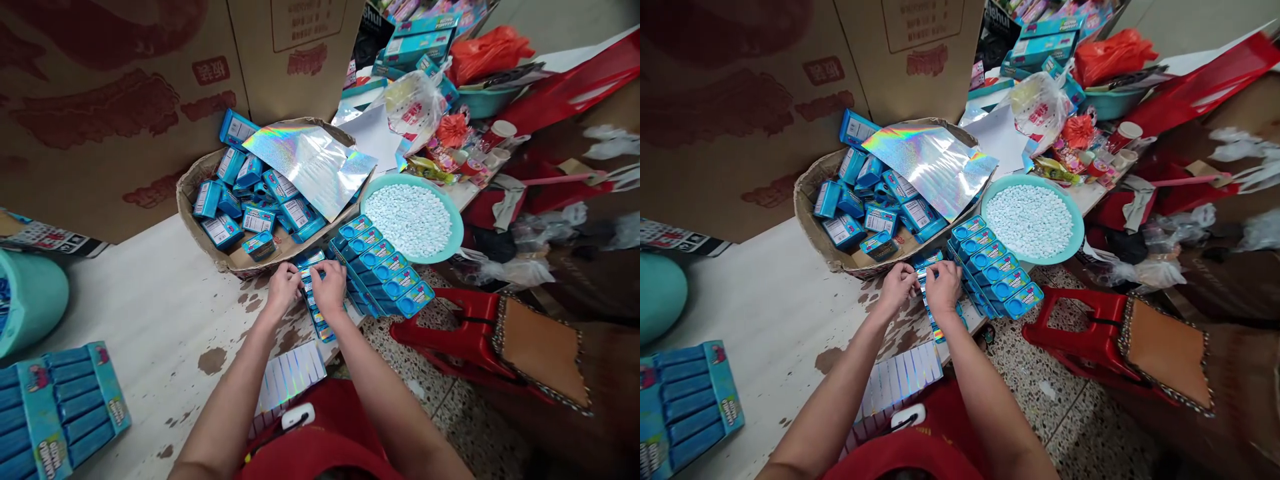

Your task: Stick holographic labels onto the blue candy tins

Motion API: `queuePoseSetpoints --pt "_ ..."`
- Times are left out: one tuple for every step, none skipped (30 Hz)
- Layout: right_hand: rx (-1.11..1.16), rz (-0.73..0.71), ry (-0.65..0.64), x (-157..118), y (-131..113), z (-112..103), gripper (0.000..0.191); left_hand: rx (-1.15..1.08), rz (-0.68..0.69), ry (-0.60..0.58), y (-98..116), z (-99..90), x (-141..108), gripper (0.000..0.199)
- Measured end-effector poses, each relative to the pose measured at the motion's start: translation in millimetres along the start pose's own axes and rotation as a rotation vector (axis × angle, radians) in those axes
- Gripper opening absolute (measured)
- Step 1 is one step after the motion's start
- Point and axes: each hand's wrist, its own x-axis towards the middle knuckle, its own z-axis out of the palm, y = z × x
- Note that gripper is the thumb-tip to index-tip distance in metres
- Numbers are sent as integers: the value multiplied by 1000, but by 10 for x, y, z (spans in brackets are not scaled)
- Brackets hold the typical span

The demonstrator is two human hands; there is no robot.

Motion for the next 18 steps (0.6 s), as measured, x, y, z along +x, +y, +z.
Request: queuePoseSetpoints --pt "-5 19 8 -1 4 0 7 13 -2 6 -2 -13 -1 13" --pt "-7 41 14 -1 11 3 7 26 1 7 -6 -24 -1 14" --pt "-6 63 21 2 21 9 7 38 10 3 -12 -31 0 13" --pt "2 79 25 7 33 19 7 48 27 -3 -22 -31 2 12" --pt "13 90 27 15 48 32 8 56 51 -8 -35 -23 5 10" --pt "26 95 29 26 61 47 8 65 75 -11 -52 -7 7 9" --pt "36 96 28 38 73 63 7 75 95 -11 -72 18 10 8" --pt "39 101 30 52 80 78 5 88 105 -4 -97 49 14 8" --pt "34 110 33 65 81 90 3 104 103 13 -125 85 16 9" --pt "22 119 32 76 75 99 4 119 92 34 -158 122 18 11" --pt "4 129 28 84 63 102 8 136 68 52 -194 156 18 13" --pt "-20 139 21 89 47 101 10 159 28 63 -235 183 14 16" --pt "-47 149 11 89 29 95 13 185 -19 64 -278 201 5 18" --pt "-75 156 -2 86 15 86 15 211 -66 50 -321 212 -10 20" --pt "-96 161 -17 82 7 75 17 234 -104 34 -363 216 -31 21" --pt "-106 167 -31 79 7 64 21 255 -124 38 -399 217 -57 22" --pt "-102 176 -47 83 18 56 26 266 -122 70 -427 221 -86 23" --pt "-86 184 -72 96 37 52 30 261 -96 120 -443 232 -118 26"
